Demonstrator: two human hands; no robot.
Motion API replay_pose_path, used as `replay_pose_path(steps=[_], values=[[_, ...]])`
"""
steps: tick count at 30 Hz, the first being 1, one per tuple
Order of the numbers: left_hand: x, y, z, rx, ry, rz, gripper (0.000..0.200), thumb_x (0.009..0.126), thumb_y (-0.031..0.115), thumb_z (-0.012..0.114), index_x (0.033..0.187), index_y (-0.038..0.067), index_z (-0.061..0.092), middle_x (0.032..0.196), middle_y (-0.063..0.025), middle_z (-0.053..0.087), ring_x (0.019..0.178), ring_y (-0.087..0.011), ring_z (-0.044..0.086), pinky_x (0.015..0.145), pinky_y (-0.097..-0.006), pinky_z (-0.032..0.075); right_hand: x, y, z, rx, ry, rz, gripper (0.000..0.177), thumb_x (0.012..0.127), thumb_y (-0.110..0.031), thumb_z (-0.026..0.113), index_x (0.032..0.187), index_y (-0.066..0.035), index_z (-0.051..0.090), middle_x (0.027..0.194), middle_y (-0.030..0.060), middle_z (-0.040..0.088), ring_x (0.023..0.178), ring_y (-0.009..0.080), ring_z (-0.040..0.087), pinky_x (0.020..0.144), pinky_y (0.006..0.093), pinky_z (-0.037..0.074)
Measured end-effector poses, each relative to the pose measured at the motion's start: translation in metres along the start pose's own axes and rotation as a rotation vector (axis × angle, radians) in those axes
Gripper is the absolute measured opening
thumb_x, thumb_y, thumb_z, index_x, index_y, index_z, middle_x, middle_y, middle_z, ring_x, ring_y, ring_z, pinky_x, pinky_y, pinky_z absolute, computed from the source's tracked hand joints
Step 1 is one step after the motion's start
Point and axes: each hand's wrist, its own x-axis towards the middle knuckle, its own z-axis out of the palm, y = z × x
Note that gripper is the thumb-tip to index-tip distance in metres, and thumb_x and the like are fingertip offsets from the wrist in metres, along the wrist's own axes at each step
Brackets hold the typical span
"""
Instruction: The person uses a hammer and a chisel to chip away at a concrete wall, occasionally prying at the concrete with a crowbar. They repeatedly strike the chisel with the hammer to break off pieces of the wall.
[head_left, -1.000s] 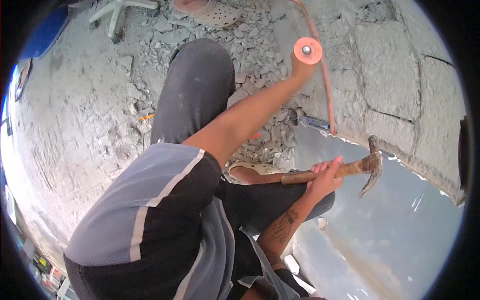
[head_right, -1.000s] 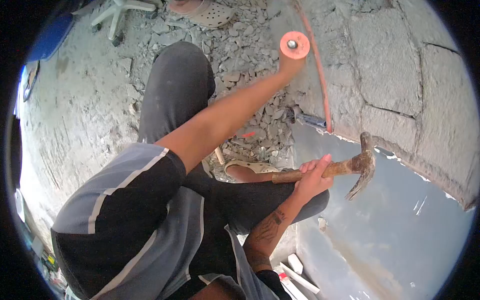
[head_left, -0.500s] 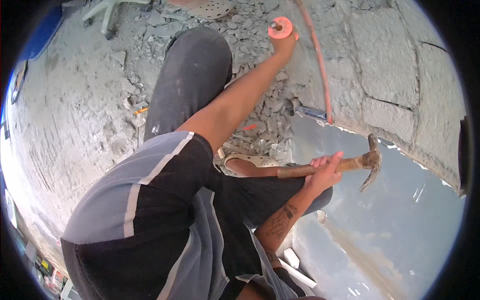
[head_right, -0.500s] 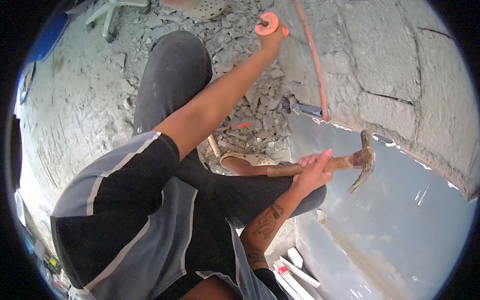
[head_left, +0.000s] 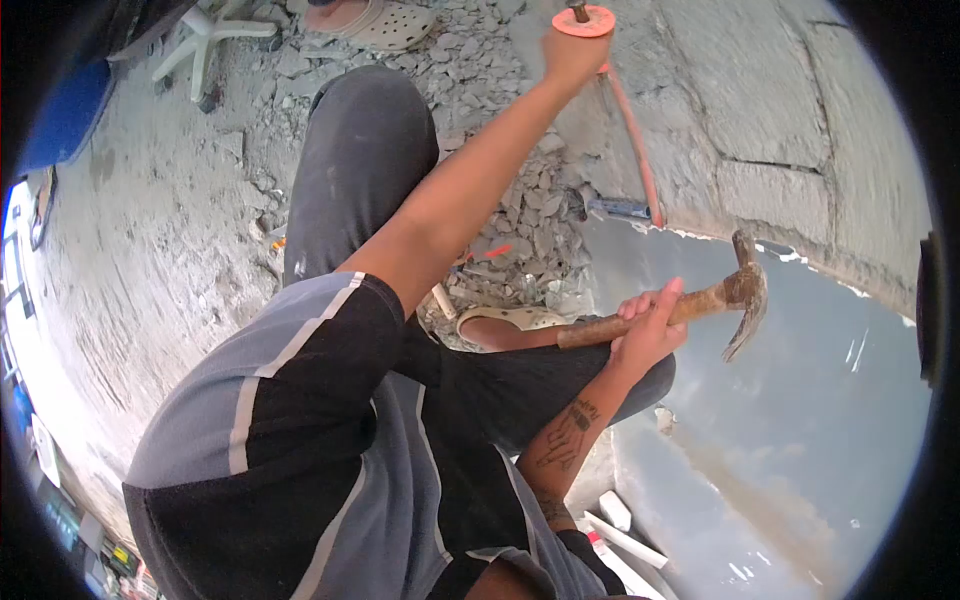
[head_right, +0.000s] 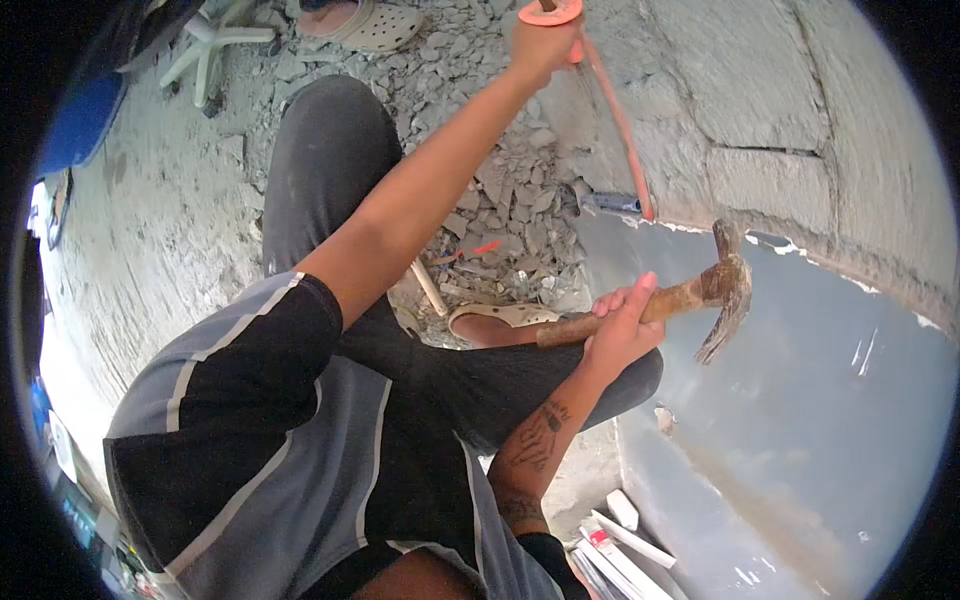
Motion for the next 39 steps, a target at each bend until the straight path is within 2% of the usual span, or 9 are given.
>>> replay_pose_path(steps=[8, 10, 13, 15, 21, 24, 26, 33, 39], values=[[-0.051, -0.070, 0.019, -0.276, -0.109, 0.521, 0.017, 0.078, 0.010, 0.071, 0.089, 0.007, 0.059, 0.080, -0.0030, 0.061, 0.074, -0.0131, 0.059, 0.066, -0.0283, 0.049, 0.000, 0.002, -0.008, 0.079, -0.095, -0.028, 0.045, 0.097, -0.043, 0.051, 0.078, -0.003, 0.046, 0.060, 0.0056, 0.044, 0.048, 0.0149, 0.045, 0.044, 0.0287, 0.040], [-0.073, -0.074, -0.002, -0.355, -0.080, 0.101, 0.022, 0.077, -0.001, 0.069, 0.095, 0.004, 0.058, 0.090, -0.0018, 0.061, 0.083, -0.0113, 0.058, 0.071, -0.0277, 0.050, -0.008, -0.003, -0.007, 0.200, -0.108, -0.025, 0.046, 0.097, -0.045, 0.049, 0.083, -0.002, 0.045, 0.061, 0.0060, 0.044, 0.049, 0.0149, 0.045, 0.045, 0.0285, 0.041], [-0.084, -0.123, -0.008, -0.079, -0.107, 0.327, 0.024, 0.080, -0.002, 0.066, 0.102, 0.004, 0.056, 0.093, -0.0019, 0.061, 0.085, -0.0118, 0.059, 0.071, -0.0273, 0.050, -0.012, -0.001, -0.006, 0.282, -0.167, -0.064, 0.045, 0.097, -0.046, 0.048, 0.091, -0.001, 0.046, 0.064, 0.0055, 0.045, 0.051, 0.0135, 0.046, 0.046, 0.0263, 0.039], [-0.100, -0.097, -0.005, -0.351, -0.016, 0.078, 0.021, 0.081, -0.004, 0.063, 0.100, 0.005, 0.058, 0.094, -0.0010, 0.062, 0.086, -0.0127, 0.060, 0.073, -0.0280, 0.050, -0.021, -0.001, -0.006, 0.241, -0.210, -0.086, 0.043, 0.097, -0.043, 0.050, 0.095, -0.001, 0.046, 0.067, 0.0046, 0.046, 0.053, 0.0120, 0.046, 0.046, 0.0244, 0.038], [-0.087, -0.123, 0.008, -0.205, -0.031, 0.193, 0.018, 0.085, 0.002, 0.063, 0.101, 0.006, 0.058, 0.094, -0.0013, 0.063, 0.086, -0.0136, 0.060, 0.078, -0.0293, 0.049, -0.032, -0.003, 0.012, -0.259, -0.301, -0.285, 0.033, 0.099, -0.034, 0.045, 0.097, -0.002, 0.048, 0.064, 0.0033, 0.048, 0.051, 0.0132, 0.047, 0.048, 0.0275, 0.039], [-0.097, -0.122, 0.000, -0.126, -0.106, 0.225, 0.016, 0.086, 0.003, 0.062, 0.101, 0.005, 0.058, 0.094, -0.0012, 0.063, 0.085, -0.0143, 0.060, 0.077, -0.0299, 0.049, -0.022, -0.002, 0.021, -0.792, -0.353, -0.731, 0.027, 0.097, -0.028, 0.051, 0.098, -0.001, 0.053, 0.064, 0.0033, 0.052, 0.051, 0.0132, 0.049, 0.048, 0.0303, 0.039], [-0.103, -0.126, 0.006, -0.129, -0.114, 0.224, 0.017, 0.086, 0.004, 0.062, 0.102, 0.004, 0.057, 0.096, -0.0019, 0.062, 0.087, -0.0153, 0.060, 0.078, -0.0305, 0.048, -0.029, -0.029, 0.047, -0.886, -0.482, -0.510, 0.026, 0.087, -0.024, 0.065, 0.097, -0.001, 0.057, 0.083, 0.0212, 0.064, 0.064, 0.0378, 0.063, 0.055, 0.0414, 0.048], [-0.118, -0.136, 0.012, -0.135, -0.083, 0.178, 0.023, 0.084, 0.005, 0.063, 0.106, 0.004, 0.055, 0.100, -0.0044, 0.061, 0.092, -0.0186, 0.059, 0.082, -0.0326, 0.047, -0.040, -0.071, 0.068, -1.111, -0.644, -1.053, 0.038, 0.082, -0.038, 0.070, 0.094, -0.005, 0.056, 0.067, 0.0130, 0.062, 0.057, 0.0319, 0.063, 0.049, 0.0387, 0.050], [-0.120, -0.143, 0.018, -0.125, -0.093, 0.183, 0.028, 0.083, 0.007, 0.064, 0.109, 0.003, 0.054, 0.104, -0.0066, 0.060, 0.096, -0.0214, 0.059, 0.085, -0.0345, 0.047, 0.006, -0.067, 0.086, -1.628, -0.589, -0.826, 0.032, 0.086, -0.035, 0.067, 0.089, -0.007, 0.051, 0.070, 0.0121, 0.060, 0.060, 0.0321, 0.062, 0.047, 0.0396, 0.048]])
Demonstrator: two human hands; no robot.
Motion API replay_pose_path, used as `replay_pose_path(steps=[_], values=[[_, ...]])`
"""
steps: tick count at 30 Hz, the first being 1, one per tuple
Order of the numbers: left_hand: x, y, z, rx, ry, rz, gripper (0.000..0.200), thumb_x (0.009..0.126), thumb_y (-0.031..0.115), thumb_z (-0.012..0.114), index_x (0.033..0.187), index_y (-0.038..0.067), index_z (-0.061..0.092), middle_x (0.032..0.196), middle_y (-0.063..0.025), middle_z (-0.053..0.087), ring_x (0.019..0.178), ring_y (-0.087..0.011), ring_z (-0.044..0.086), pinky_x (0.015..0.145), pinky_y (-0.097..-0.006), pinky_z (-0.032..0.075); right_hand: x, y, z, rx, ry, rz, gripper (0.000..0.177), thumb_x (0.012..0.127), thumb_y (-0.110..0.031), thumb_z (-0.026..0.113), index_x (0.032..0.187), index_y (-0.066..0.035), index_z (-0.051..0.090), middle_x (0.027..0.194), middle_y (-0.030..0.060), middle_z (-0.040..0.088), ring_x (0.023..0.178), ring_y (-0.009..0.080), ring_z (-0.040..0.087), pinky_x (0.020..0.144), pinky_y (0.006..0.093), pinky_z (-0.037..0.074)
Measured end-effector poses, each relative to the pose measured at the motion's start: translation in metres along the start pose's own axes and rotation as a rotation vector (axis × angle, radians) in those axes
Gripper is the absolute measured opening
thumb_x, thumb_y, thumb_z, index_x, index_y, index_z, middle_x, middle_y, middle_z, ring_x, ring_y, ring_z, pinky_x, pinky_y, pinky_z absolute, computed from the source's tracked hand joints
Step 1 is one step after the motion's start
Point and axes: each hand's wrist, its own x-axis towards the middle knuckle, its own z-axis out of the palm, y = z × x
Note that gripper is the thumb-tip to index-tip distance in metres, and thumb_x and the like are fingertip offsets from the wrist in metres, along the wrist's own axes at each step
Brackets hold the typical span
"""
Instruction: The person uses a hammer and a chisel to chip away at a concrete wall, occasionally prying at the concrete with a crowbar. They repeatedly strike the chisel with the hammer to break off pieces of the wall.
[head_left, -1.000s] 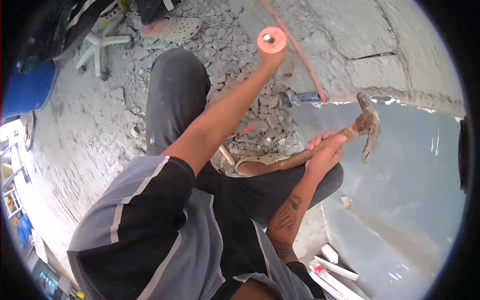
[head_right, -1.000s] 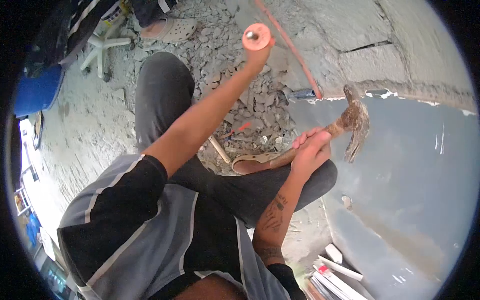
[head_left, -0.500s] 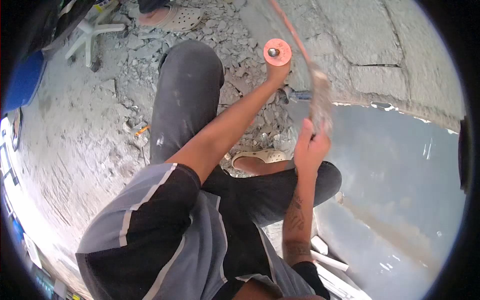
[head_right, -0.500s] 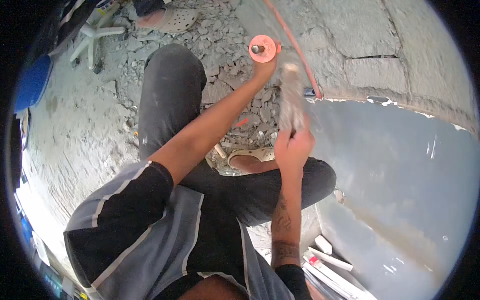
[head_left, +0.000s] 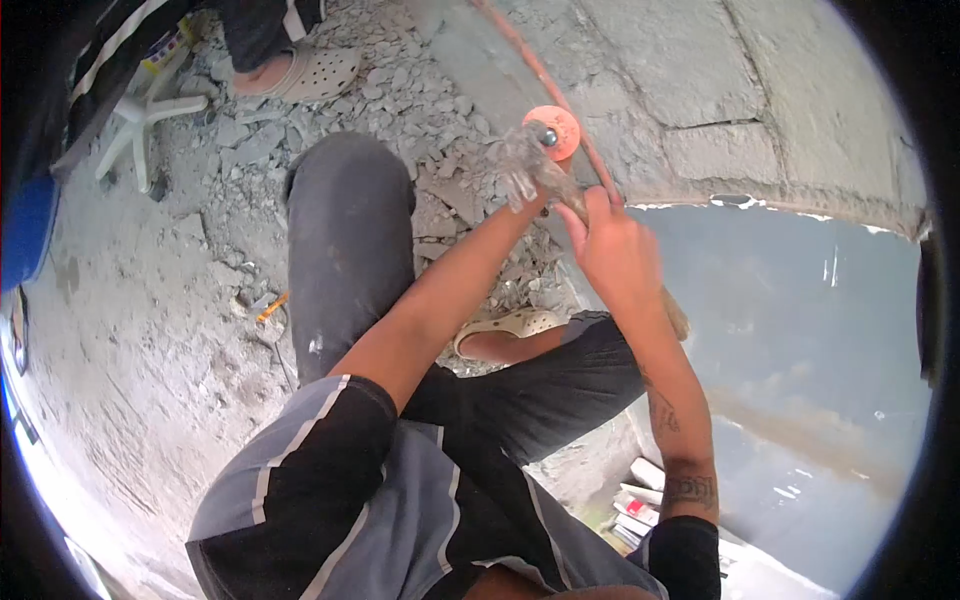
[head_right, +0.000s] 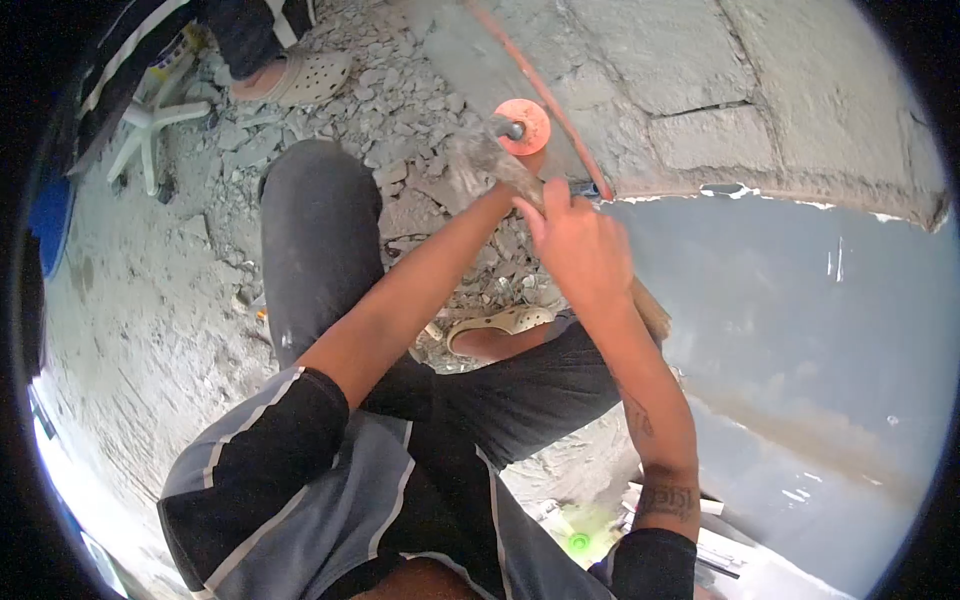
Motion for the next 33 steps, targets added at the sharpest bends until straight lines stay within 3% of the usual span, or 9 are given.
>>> replay_pose_path(steps=[6, 11, 15, 18, 19, 24, 28, 30, 33], values=[[0.013, 0.002, 0.003, 0.018, 0.036, 0.001, 0.031, 0.082, 0.008, 0.064, 0.111, 0.003, 0.053, 0.107, -0.0082, 0.059, 0.100, -0.0231, 0.058, 0.087, -0.0357, 0.046, -0.018, -0.022, -0.027, 0.243, 0.438, -0.472, 0.037, 0.087, -0.045, 0.062, 0.083, -0.011, 0.049, 0.054, 0.0044, 0.048, 0.043, 0.0248, 0.057, 0.038, 0.0368, 0.045], [0.012, 0.005, 0.000, 0.018, 0.008, 0.018, 0.026, 0.085, 0.006, 0.062, 0.110, 0.002, 0.056, 0.107, -0.0066, 0.060, 0.098, -0.0198, 0.057, 0.085, -0.0339, 0.046, 0.015, -0.004, 0.002, 0.023, 0.107, -0.082, 0.043, 0.081, -0.047, 0.068, 0.082, -0.010, 0.047, 0.057, 0.0077, 0.053, 0.044, 0.0291, 0.057, 0.041, 0.0380, 0.046], [0.031, 0.001, -0.007, -0.043, 0.005, -0.043, 0.023, 0.087, 0.005, 0.061, 0.110, 0.001, 0.058, 0.107, -0.0054, 0.061, 0.097, -0.0171, 0.057, 0.083, -0.0324, 0.046, -0.016, -0.025, -0.023, 0.075, 0.394, -0.357, 0.041, 0.082, -0.046, 0.068, 0.084, -0.010, 0.047, 0.055, 0.0057, 0.050, 0.042, 0.0259, 0.054, 0.040, 0.0387, 0.045], [0.032, 0.005, -0.004, 0.013, -0.005, 0.018, 0.021, 0.088, 0.003, 0.060, 0.109, 0.001, 0.059, 0.106, -0.0048, 0.061, 0.096, -0.0158, 0.057, 0.083, -0.0318, 0.046, -0.011, -0.006, 0.005, 0.144, 0.317, -0.375, 0.035, 0.088, -0.041, 0.059, 0.089, -0.007, 0.052, 0.058, 0.0081, 0.055, 0.044, 0.0255, 0.059, 0.040, 0.0359, 0.048], [0.031, 0.006, -0.001, 0.058, 0.002, 0.073, 0.021, 0.088, 0.003, 0.059, 0.109, 0.001, 0.059, 0.106, -0.0047, 0.061, 0.096, -0.0159, 0.057, 0.084, -0.0319, 0.046, -0.001, 0.000, 0.019, 0.044, 0.077, -0.102, 0.038, 0.085, -0.042, 0.065, 0.088, -0.008, 0.050, 0.057, 0.0089, 0.055, 0.044, 0.0283, 0.058, 0.042, 0.0377, 0.047], [0.022, 0.029, -0.007, 0.039, -0.041, 0.101, 0.017, 0.089, 0.002, 0.059, 0.106, 0.001, 0.059, 0.102, -0.0044, 0.062, 0.094, -0.0153, 0.058, 0.084, -0.0312, 0.046, -0.024, -0.017, -0.019, 0.070, 0.106, -0.168, 0.037, 0.087, -0.040, 0.064, 0.088, -0.005, 0.052, 0.057, 0.0106, 0.056, 0.045, 0.0296, 0.059, 0.043, 0.0372, 0.048], [0.021, 0.022, 0.001, -0.007, -0.001, 0.063, 0.016, 0.087, 0.000, 0.060, 0.103, 0.001, 0.060, 0.099, -0.0047, 0.063, 0.089, -0.0151, 0.059, 0.081, -0.0299, 0.047, -0.011, 0.002, 0.010, 0.231, 0.442, -0.469, 0.034, 0.087, -0.038, 0.062, 0.085, -0.006, 0.051, 0.059, 0.0097, 0.058, 0.047, 0.0280, 0.062, 0.042, 0.0349, 0.049], [0.008, 0.011, -0.007, 0.028, -0.030, 0.065, 0.015, 0.087, 0.000, 0.060, 0.102, 0.001, 0.060, 0.097, -0.0046, 0.063, 0.089, -0.0148, 0.059, 0.080, -0.0298, 0.047, 0.005, 0.016, 0.025, 0.086, 0.068, -0.109, 0.041, 0.082, -0.041, 0.069, 0.082, -0.006, 0.049, 0.060, 0.0095, 0.054, 0.049, 0.0295, 0.059, 0.044, 0.0392, 0.047], [0.008, 0.010, -0.004, 0.020, -0.036, 0.062, 0.014, 0.086, 0.000, 0.061, 0.100, 0.001, 0.060, 0.096, -0.0045, 0.063, 0.087, -0.0145, 0.059, 0.079, -0.0296, 0.047, -0.018, -0.009, -0.020, 0.055, 0.080, -0.175, 0.040, 0.080, -0.040, 0.070, 0.082, -0.007, 0.048, 0.061, 0.0083, 0.053, 0.050, 0.0278, 0.059, 0.044, 0.0390, 0.047]])
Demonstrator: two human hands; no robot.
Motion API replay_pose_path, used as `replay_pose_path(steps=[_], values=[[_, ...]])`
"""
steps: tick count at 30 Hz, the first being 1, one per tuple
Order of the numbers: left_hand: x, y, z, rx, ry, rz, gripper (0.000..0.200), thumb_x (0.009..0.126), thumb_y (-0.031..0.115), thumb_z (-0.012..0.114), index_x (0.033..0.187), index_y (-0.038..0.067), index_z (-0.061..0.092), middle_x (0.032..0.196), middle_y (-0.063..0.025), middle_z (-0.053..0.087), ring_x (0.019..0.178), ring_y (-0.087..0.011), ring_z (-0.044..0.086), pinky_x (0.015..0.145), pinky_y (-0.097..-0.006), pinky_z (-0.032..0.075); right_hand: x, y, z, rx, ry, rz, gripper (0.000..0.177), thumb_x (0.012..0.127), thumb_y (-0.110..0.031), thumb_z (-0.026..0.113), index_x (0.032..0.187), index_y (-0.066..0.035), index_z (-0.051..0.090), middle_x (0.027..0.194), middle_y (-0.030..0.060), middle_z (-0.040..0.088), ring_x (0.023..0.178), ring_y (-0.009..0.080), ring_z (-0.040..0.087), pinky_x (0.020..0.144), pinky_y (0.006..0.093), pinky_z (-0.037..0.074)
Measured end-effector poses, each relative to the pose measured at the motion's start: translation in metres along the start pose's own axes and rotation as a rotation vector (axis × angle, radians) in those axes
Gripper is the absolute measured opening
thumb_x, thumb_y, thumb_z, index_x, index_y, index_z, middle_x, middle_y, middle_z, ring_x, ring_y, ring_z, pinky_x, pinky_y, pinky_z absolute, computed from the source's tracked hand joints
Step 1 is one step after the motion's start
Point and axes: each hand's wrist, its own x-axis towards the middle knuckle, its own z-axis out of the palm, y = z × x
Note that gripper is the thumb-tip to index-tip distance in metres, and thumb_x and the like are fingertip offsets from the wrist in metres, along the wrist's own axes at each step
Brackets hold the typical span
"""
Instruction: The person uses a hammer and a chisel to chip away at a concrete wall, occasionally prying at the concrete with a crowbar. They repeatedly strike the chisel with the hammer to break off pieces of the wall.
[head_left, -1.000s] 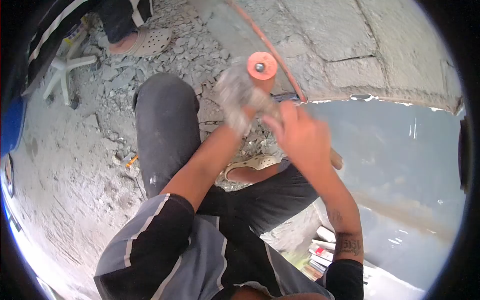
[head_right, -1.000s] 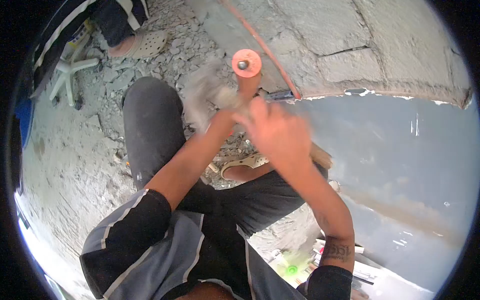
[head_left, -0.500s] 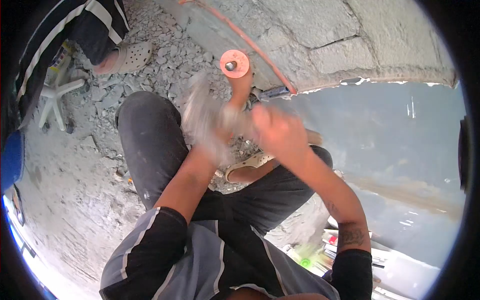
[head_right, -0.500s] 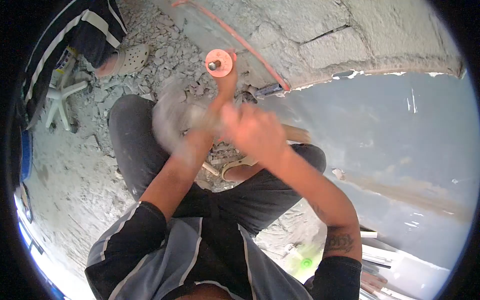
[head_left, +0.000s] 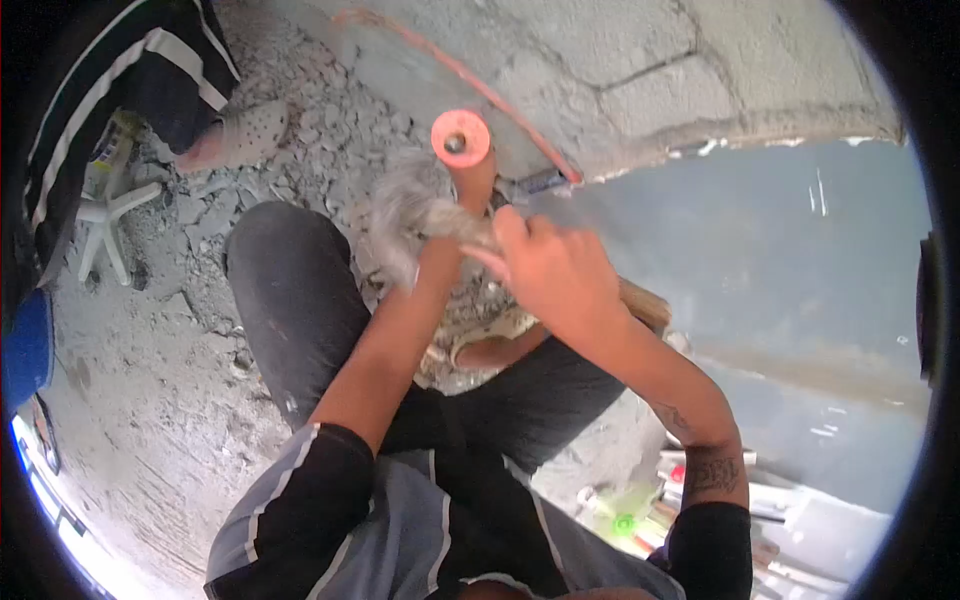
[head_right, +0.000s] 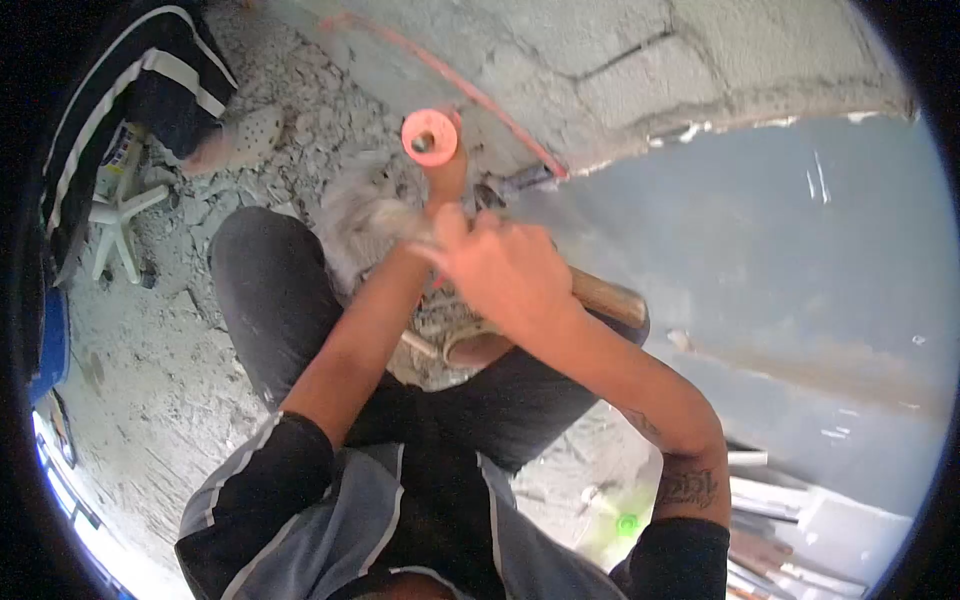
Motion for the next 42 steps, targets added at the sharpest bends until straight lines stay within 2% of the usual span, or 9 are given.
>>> replay_pose_path(steps=[3, 6, 12, 19, 23, 29, 31, 38, 42], values=[[0.009, 0.002, 0.004, 0.011, -0.005, 0.034, 0.012, 0.086, 0.000, 0.061, 0.098, 0.002, 0.060, 0.094, -0.0043, 0.063, 0.086, -0.0142, 0.059, 0.077, -0.0294, 0.047, -0.022, -0.005, 0.006, 0.128, 0.203, -0.152, 0.039, 0.079, -0.040, 0.071, 0.085, -0.009, 0.049, 0.063, 0.0081, 0.055, 0.050, 0.0272, 0.059, 0.044, 0.0393, 0.048], [0.018, -0.001, 0.008, 0.035, -0.017, 0.078, 0.011, 0.085, 0.000, 0.062, 0.096, 0.002, 0.060, 0.092, -0.0041, 0.063, 0.085, -0.0138, 0.059, 0.076, -0.0293, 0.047, -0.004, 0.022, 0.043, 0.070, -0.094, 0.214, 0.039, 0.085, -0.043, 0.065, 0.087, -0.006, 0.052, 0.056, 0.0125, 0.059, 0.051, 0.0321, 0.063, 0.044, 0.0420, 0.048], [0.053, 0.006, -0.010, 0.034, 0.038, 0.066, 0.009, 0.084, 0.001, 0.063, 0.092, 0.002, 0.060, 0.088, -0.0038, 0.062, 0.083, -0.0132, 0.059, 0.073, -0.0290, 0.048, -0.027, 0.001, 0.024, 0.123, -0.031, 0.160, 0.042, 0.087, -0.046, 0.062, 0.085, -0.005, 0.051, 0.056, 0.0131, 0.059, 0.051, 0.0329, 0.063, 0.044, 0.0399, 0.050], [0.065, 0.043, -0.014, -0.247, 0.254, -0.219, 0.010, 0.086, 0.006, 0.063, 0.091, 0.004, 0.055, 0.088, -0.0034, 0.063, 0.079, -0.0140, 0.058, 0.069, -0.0308, 0.050, -0.057, -0.011, 0.019, 0.294, 0.077, 0.259, 0.042, 0.083, -0.042, 0.068, 0.083, -0.005, 0.049, 0.057, 0.0114, 0.058, 0.050, 0.0307, 0.062, 0.043, 0.0381, 0.049], [0.072, 0.049, -0.017, -0.060, 0.228, 0.048, 0.010, 0.087, 0.009, 0.061, 0.094, 0.003, 0.055, 0.087, -0.0037, 0.063, 0.081, -0.0150, 0.060, 0.070, -0.0309, 0.052, -0.056, -0.009, 0.026, 0.321, 0.095, 0.254, 0.040, 0.084, -0.039, 0.069, 0.083, -0.004, 0.049, 0.058, 0.0116, 0.058, 0.050, 0.0315, 0.061, 0.043, 0.0387, 0.049], [0.055, 0.037, -0.029, 0.062, 0.158, -0.117, 0.015, 0.086, 0.009, 0.065, 0.095, 0.004, 0.055, 0.088, -0.0036, 0.063, 0.080, -0.0146, 0.060, 0.072, -0.0318, 0.050, -0.041, -0.019, 0.030, 0.338, 0.066, 0.234, 0.040, 0.084, -0.040, 0.068, 0.086, -0.004, 0.049, 0.059, 0.0119, 0.058, 0.051, 0.0322, 0.062, 0.043, 0.0400, 0.049], [0.051, 0.017, -0.023, 0.079, 0.307, -0.033, 0.019, 0.087, 0.011, 0.066, 0.099, 0.004, 0.053, 0.088, -0.0030, 0.062, 0.078, -0.0164, 0.060, 0.072, -0.0327, 0.050, -0.032, -0.024, 0.032, 0.317, 0.120, 0.194, 0.040, 0.085, -0.040, 0.067, 0.086, -0.005, 0.049, 0.062, 0.0125, 0.060, 0.051, 0.0317, 0.062, 0.043, 0.0398, 0.049], [0.054, -0.047, -0.040, -0.549, 0.336, -0.265, 0.016, 0.083, 0.010, 0.066, 0.097, 0.009, 0.060, 0.092, -0.0022, 0.061, 0.085, -0.0198, 0.057, 0.077, -0.0343, 0.046, -0.008, -0.037, 0.025, 0.309, 0.164, 0.127, 0.037, 0.085, -0.040, 0.066, 0.089, -0.006, 0.050, 0.062, 0.0113, 0.059, 0.051, 0.0309, 0.062, 0.042, 0.0391, 0.049], [0.040, -0.016, -0.043, -0.345, 0.279, -0.282, 0.014, 0.089, 0.014, 0.062, 0.098, 0.009, 0.053, 0.099, -0.0039, 0.056, 0.091, -0.0152, 0.053, 0.079, -0.0341, 0.048, 0.010, -0.044, 0.031, 0.283, 0.191, 0.085, 0.038, 0.085, -0.042, 0.066, 0.090, -0.007, 0.051, 0.061, 0.0097, 0.058, 0.050, 0.0293, 0.061, 0.041, 0.0382, 0.048]])
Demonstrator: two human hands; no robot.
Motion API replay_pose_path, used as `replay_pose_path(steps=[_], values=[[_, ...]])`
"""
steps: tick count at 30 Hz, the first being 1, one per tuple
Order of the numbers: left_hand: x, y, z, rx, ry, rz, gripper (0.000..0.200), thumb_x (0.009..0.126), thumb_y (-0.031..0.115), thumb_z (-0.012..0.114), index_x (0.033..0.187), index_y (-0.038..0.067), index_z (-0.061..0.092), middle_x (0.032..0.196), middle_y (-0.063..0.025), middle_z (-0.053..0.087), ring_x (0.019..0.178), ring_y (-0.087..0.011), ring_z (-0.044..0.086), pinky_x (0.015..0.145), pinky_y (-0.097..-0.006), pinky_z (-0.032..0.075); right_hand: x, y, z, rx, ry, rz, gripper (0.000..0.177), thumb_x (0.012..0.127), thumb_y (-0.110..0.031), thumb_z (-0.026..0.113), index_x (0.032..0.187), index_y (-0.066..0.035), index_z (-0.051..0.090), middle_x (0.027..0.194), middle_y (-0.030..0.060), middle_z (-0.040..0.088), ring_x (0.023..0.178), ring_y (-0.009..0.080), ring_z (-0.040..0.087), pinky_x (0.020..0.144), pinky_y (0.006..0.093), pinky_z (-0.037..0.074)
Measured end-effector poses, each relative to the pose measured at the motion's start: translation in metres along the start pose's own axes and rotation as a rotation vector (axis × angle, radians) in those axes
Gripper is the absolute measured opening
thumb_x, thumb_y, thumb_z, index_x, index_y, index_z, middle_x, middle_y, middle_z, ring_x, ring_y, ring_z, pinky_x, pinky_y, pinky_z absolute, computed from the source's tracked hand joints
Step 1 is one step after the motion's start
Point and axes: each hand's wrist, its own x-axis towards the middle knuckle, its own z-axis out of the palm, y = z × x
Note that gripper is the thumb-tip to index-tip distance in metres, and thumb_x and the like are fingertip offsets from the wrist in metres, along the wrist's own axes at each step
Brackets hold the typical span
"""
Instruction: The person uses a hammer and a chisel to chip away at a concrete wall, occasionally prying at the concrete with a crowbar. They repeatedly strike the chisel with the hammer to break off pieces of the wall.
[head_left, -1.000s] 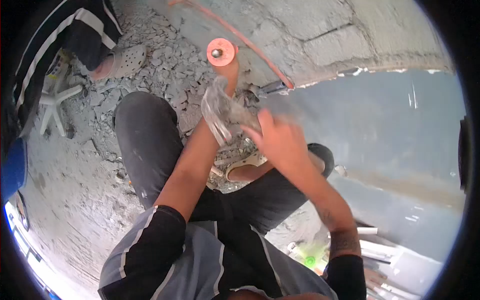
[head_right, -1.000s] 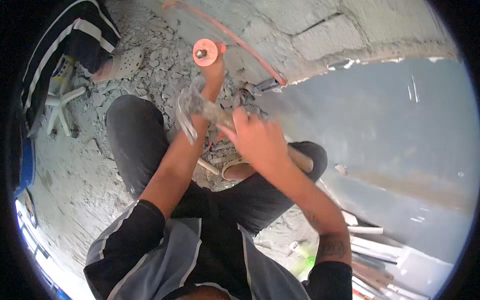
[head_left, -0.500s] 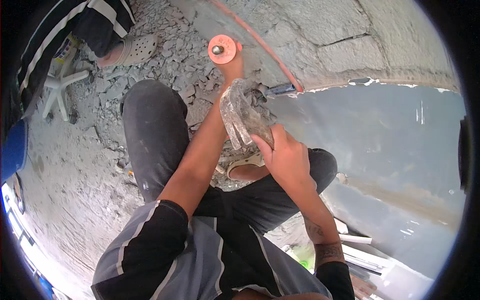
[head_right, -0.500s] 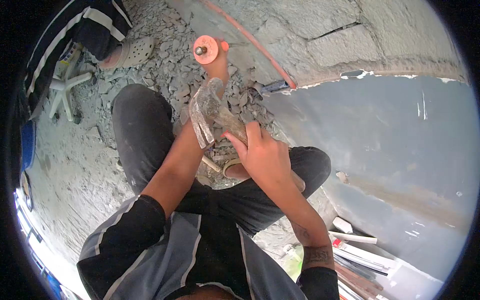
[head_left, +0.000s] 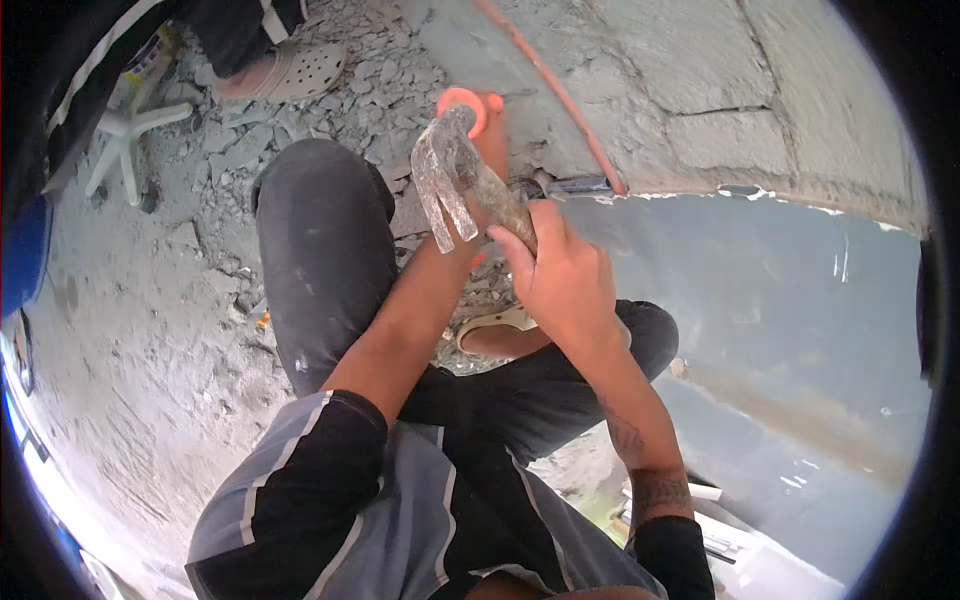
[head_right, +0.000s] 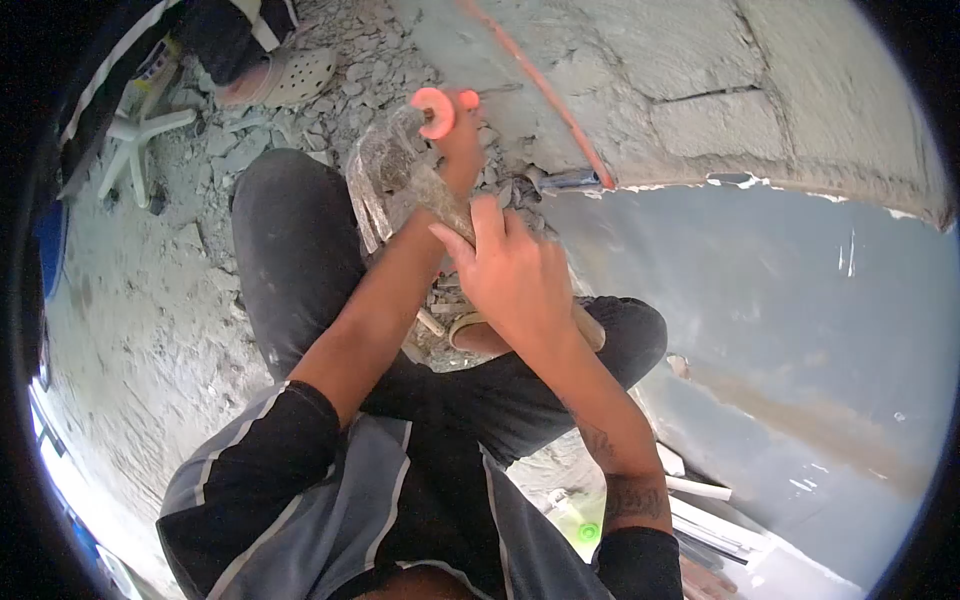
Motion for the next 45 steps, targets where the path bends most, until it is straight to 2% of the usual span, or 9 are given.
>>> replay_pose_path(steps=[6, 16, 22, 26, 29, 33, 38, 41, 45], values=[[-0.016, 0.026, 0.025, 0.041, 0.017, 0.191, 0.008, 0.086, 0.006, 0.064, 0.084, 0.007, 0.056, 0.080, -0.0005, 0.059, 0.071, -0.0115, 0.054, 0.063, -0.0282, 0.045, 0.018, -0.011, 0.006, -0.044, -0.023, -0.142, 0.039, 0.085, -0.043, 0.065, 0.089, -0.007, 0.051, 0.061, 0.0092, 0.057, 0.048, 0.0285, 0.060, 0.041, 0.0374, 0.048], [-0.011, 0.022, 0.024, 0.121, 0.021, 0.138, 0.008, 0.083, 0.001, 0.059, 0.090, 0.006, 0.057, 0.085, -0.0032, 0.059, 0.075, -0.0172, 0.057, 0.072, -0.0325, 0.048, 0.026, -0.014, -0.010, -0.047, -0.108, -0.263, 0.036, 0.085, -0.036, 0.068, 0.093, -0.005, 0.052, 0.068, 0.0136, 0.061, 0.055, 0.0355, 0.061, 0.046, 0.0422, 0.048], [-0.019, 0.005, 0.027, 0.110, 0.012, 0.109, 0.005, 0.085, 0.005, 0.058, 0.090, 0.006, 0.058, 0.086, -0.0041, 0.059, 0.075, -0.0176, 0.057, 0.072, -0.0328, 0.049, 0.052, 0.018, 0.006, -0.404, -0.306, -0.055, 0.039, 0.083, -0.038, 0.070, 0.088, -0.005, 0.050, 0.063, 0.0134, 0.058, 0.053, 0.0335, 0.060, 0.044, 0.0419, 0.046], [-0.031, 0.003, 0.013, 0.089, 0.022, 0.076, 0.005, 0.087, 0.007, 0.057, 0.091, 0.005, 0.058, 0.086, -0.0048, 0.060, 0.075, -0.0179, 0.057, 0.072, -0.0330, 0.049, 0.046, -0.039, -0.026, -0.228, -0.151, -0.273, 0.040, 0.084, -0.042, 0.067, 0.084, -0.006, 0.048, 0.059, 0.0129, 0.057, 0.051, 0.0339, 0.060, 0.044, 0.0419, 0.047], [-0.033, 0.007, 0.009, 0.079, 0.006, 0.040, 0.006, 0.088, 0.009, 0.057, 0.092, 0.005, 0.058, 0.086, -0.0052, 0.060, 0.075, -0.0181, 0.058, 0.072, -0.0331, 0.050, 0.045, -0.010, -0.002, -0.266, -0.109, -0.328, 0.041, 0.083, -0.042, 0.068, 0.086, -0.006, 0.049, 0.061, 0.0128, 0.058, 0.052, 0.0330, 0.061, 0.044, 0.0404, 0.047], [-0.029, -0.008, 0.018, 0.065, -0.016, 0.017, 0.007, 0.089, 0.011, 0.056, 0.092, 0.005, 0.058, 0.086, -0.0059, 0.060, 0.074, -0.0184, 0.058, 0.073, -0.0333, 0.050, 0.071, 0.009, 0.013, -0.437, -0.297, -0.134, 0.040, 0.083, -0.040, 0.069, 0.085, -0.006, 0.049, 0.063, 0.0125, 0.058, 0.053, 0.0327, 0.061, 0.044, 0.0394, 0.047], [-0.024, 0.006, 0.009, 0.026, -0.016, -0.003, 0.010, 0.090, 0.014, 0.055, 0.093, 0.005, 0.059, 0.087, -0.0067, 0.060, 0.074, -0.0187, 0.058, 0.073, -0.0335, 0.051, 0.040, -0.023, -0.007, -0.086, -0.044, -0.357, 0.035, 0.088, -0.039, 0.063, 0.087, -0.005, 0.052, 0.059, 0.0151, 0.060, 0.053, 0.0349, 0.062, 0.047, 0.0409, 0.050], [-0.016, -0.005, 0.014, 0.014, -0.026, -0.025, 0.012, 0.091, 0.016, 0.055, 0.093, 0.005, 0.059, 0.087, -0.0071, 0.061, 0.074, -0.0189, 0.058, 0.073, -0.0336, 0.052, 0.062, 0.017, 0.029, -0.394, -0.354, -0.018, 0.035, 0.087, -0.038, 0.064, 0.091, -0.004, 0.054, 0.062, 0.0177, 0.061, 0.056, 0.0348, 0.063, 0.050, 0.0423, 0.050], [0.002, -0.006, 0.010, -0.218, -0.023, -0.205, 0.014, 0.093, 0.018, 0.054, 0.094, 0.005, 0.059, 0.087, -0.0078, 0.061, 0.074, -0.0192, 0.059, 0.074, -0.0338, 0.052, 0.048, 0.009, 0.014, -0.311, -0.378, 0.054, 0.033, 0.087, -0.034, 0.065, 0.091, -0.004, 0.053, 0.064, 0.0201, 0.061, 0.060, 0.0376, 0.063, 0.052, 0.0453, 0.049]])
